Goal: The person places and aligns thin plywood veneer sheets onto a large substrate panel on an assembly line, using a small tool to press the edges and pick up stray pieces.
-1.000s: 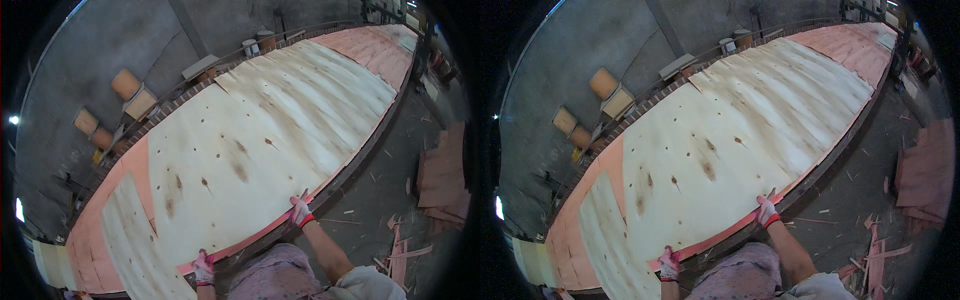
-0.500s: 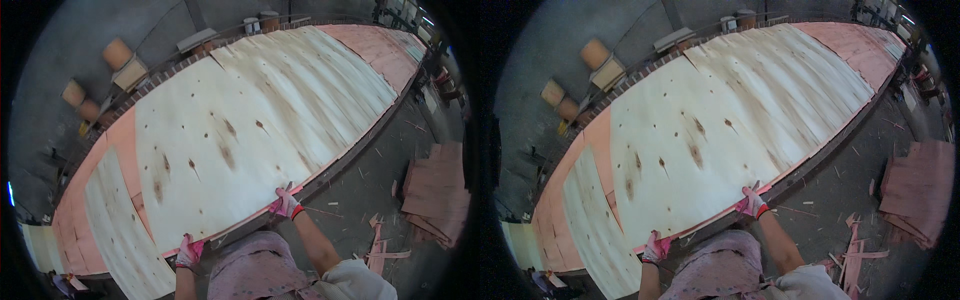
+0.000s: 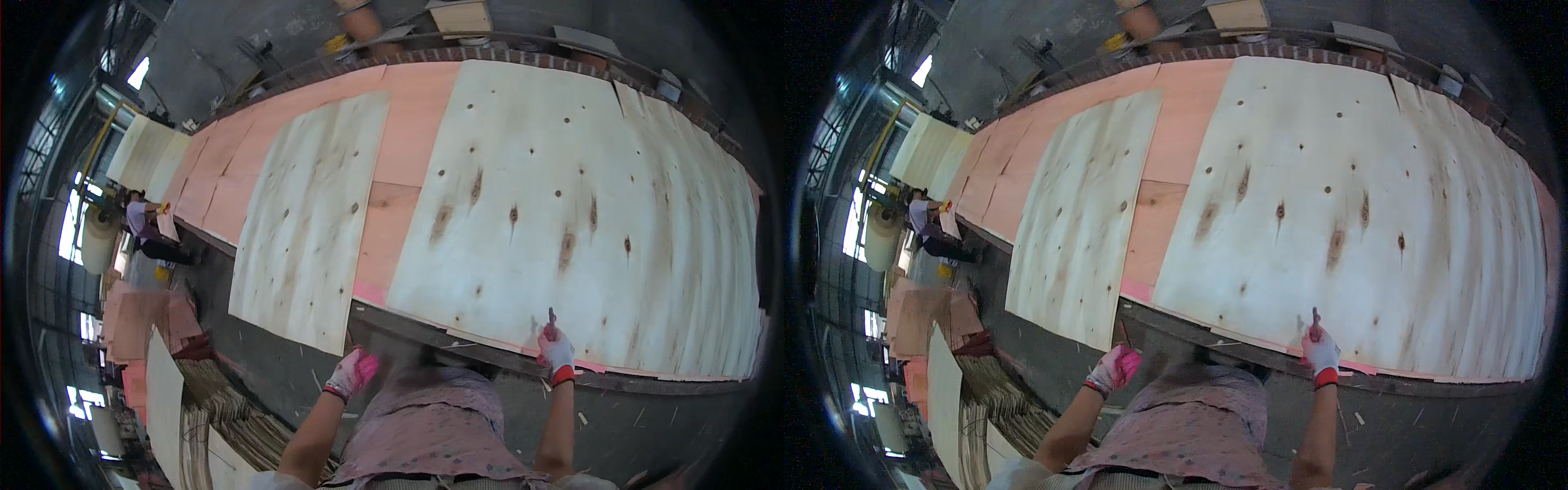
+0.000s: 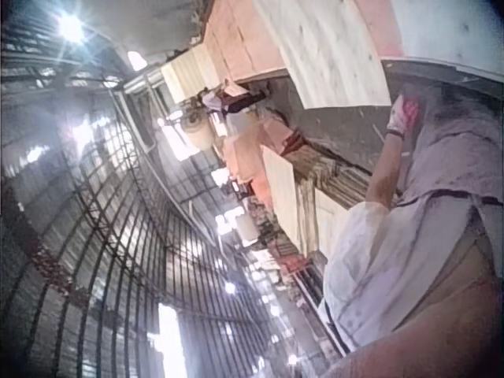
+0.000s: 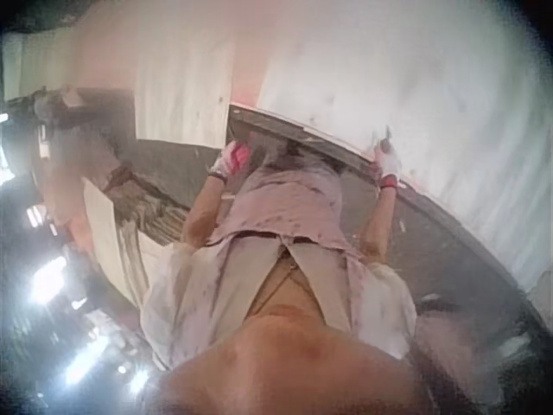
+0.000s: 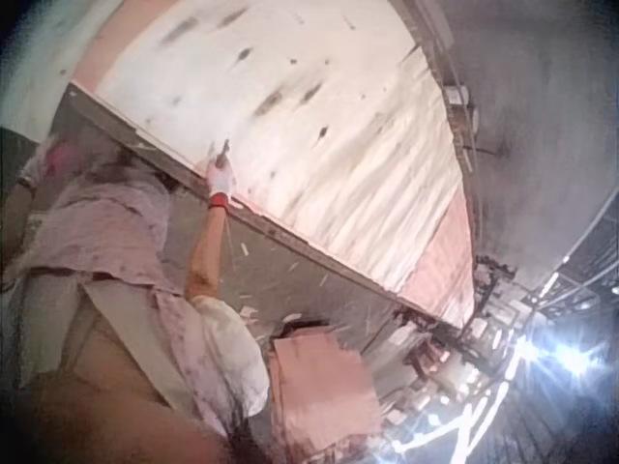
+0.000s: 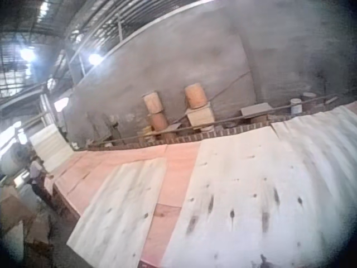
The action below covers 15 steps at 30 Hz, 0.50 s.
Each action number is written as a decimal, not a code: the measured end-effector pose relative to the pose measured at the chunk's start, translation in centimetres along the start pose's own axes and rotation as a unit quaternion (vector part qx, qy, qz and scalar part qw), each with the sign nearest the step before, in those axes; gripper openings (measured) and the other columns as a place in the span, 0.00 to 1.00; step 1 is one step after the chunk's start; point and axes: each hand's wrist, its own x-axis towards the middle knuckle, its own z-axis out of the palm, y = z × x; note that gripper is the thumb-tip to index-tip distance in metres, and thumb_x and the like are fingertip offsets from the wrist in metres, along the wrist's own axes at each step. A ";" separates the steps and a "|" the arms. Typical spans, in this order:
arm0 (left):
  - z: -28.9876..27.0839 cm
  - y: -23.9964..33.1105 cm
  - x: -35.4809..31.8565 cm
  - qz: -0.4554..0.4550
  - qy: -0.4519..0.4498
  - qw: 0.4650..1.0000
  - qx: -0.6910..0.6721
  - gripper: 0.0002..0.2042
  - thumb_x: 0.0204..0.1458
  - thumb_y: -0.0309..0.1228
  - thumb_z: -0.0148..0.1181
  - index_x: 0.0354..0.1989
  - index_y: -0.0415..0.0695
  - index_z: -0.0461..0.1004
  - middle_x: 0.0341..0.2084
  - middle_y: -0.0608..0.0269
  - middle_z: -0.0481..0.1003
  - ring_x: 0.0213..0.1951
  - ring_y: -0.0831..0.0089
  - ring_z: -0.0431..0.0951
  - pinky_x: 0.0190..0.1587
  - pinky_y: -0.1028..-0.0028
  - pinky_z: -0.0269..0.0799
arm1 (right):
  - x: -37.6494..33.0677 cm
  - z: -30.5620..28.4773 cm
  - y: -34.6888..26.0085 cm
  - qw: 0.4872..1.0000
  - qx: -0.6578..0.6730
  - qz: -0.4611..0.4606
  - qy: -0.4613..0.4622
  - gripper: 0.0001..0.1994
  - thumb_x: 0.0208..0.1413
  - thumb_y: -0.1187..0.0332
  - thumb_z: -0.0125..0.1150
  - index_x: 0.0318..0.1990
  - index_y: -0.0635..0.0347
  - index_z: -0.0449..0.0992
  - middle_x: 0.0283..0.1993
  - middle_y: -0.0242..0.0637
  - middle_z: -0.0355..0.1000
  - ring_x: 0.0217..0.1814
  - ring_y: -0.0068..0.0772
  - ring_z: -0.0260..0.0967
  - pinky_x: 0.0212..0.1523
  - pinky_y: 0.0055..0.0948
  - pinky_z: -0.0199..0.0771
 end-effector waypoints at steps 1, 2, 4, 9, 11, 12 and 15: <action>-1.6 0.2 -0.5 0.008 -0.002 0.999 -0.037 0.15 0.57 0.43 0.50 0.43 0.44 0.67 0.36 0.56 0.76 0.37 0.64 0.77 0.34 0.68 0.76 | -2.1 1.8 -3.2 0.998 0.060 -0.033 0.003 0.14 0.56 0.65 0.56 0.49 0.58 0.72 0.36 0.31 0.73 0.25 0.24 0.70 0.20 0.24 0.74; -2.8 0.5 -0.5 0.002 -0.005 0.999 -0.040 0.15 0.57 0.43 0.50 0.43 0.44 0.67 0.36 0.56 0.76 0.37 0.64 0.77 0.34 0.68 0.76 | -1.7 3.9 -3.3 0.970 0.215 -0.049 -0.102 0.15 0.57 0.63 0.56 0.50 0.58 0.71 0.39 0.32 0.74 0.27 0.22 0.70 0.23 0.23 0.75; -6.5 1.3 -0.8 -0.006 0.046 0.995 -0.083 0.14 0.58 0.43 0.50 0.43 0.44 0.67 0.36 0.57 0.76 0.37 0.65 0.77 0.35 0.68 0.76 | -4.4 9.6 -8.6 0.944 0.211 -0.055 -0.248 0.14 0.60 0.62 0.53 0.50 0.59 0.71 0.41 0.31 0.74 0.29 0.19 0.70 0.27 0.22 0.76; -12.2 5.1 0.4 0.019 0.127 0.983 -0.132 0.14 0.58 0.44 0.50 0.39 0.45 0.68 0.31 0.60 0.76 0.30 0.66 0.76 0.33 0.69 0.75 | -7.4 27.8 -12.3 0.875 0.114 -0.031 -0.469 0.21 0.55 0.63 0.59 0.55 0.60 0.67 0.42 0.32 0.72 0.27 0.22 0.71 0.25 0.23 0.73; -18.3 5.8 2.5 0.115 0.131 0.984 0.032 0.13 0.57 0.43 0.51 0.36 0.45 0.69 0.28 0.64 0.74 0.29 0.70 0.75 0.30 0.72 0.72 | -7.1 36.9 -11.9 0.870 -0.015 0.004 -0.493 0.25 0.55 0.61 0.59 0.58 0.60 0.64 0.40 0.34 0.73 0.27 0.24 0.72 0.25 0.26 0.73; -23.1 6.2 3.6 0.193 0.143 0.950 0.202 0.12 0.57 0.42 0.51 0.35 0.46 0.69 0.27 0.66 0.73 0.28 0.73 0.73 0.29 0.73 0.71 | -8.6 40.1 -13.3 0.853 -0.005 0.001 -0.521 0.28 0.54 0.60 0.60 0.60 0.60 0.61 0.39 0.35 0.73 0.26 0.25 0.71 0.24 0.26 0.73; -31.9 9.8 8.7 0.262 0.135 0.953 -0.070 0.12 0.56 0.44 0.51 0.37 0.48 0.71 0.25 0.69 0.72 0.26 0.76 0.70 0.25 0.76 0.65 | -9.9 48.5 -12.9 0.865 0.141 0.088 -0.473 0.26 0.50 0.55 0.65 0.50 0.64 0.68 0.30 0.35 0.73 0.21 0.23 0.70 0.21 0.24 0.73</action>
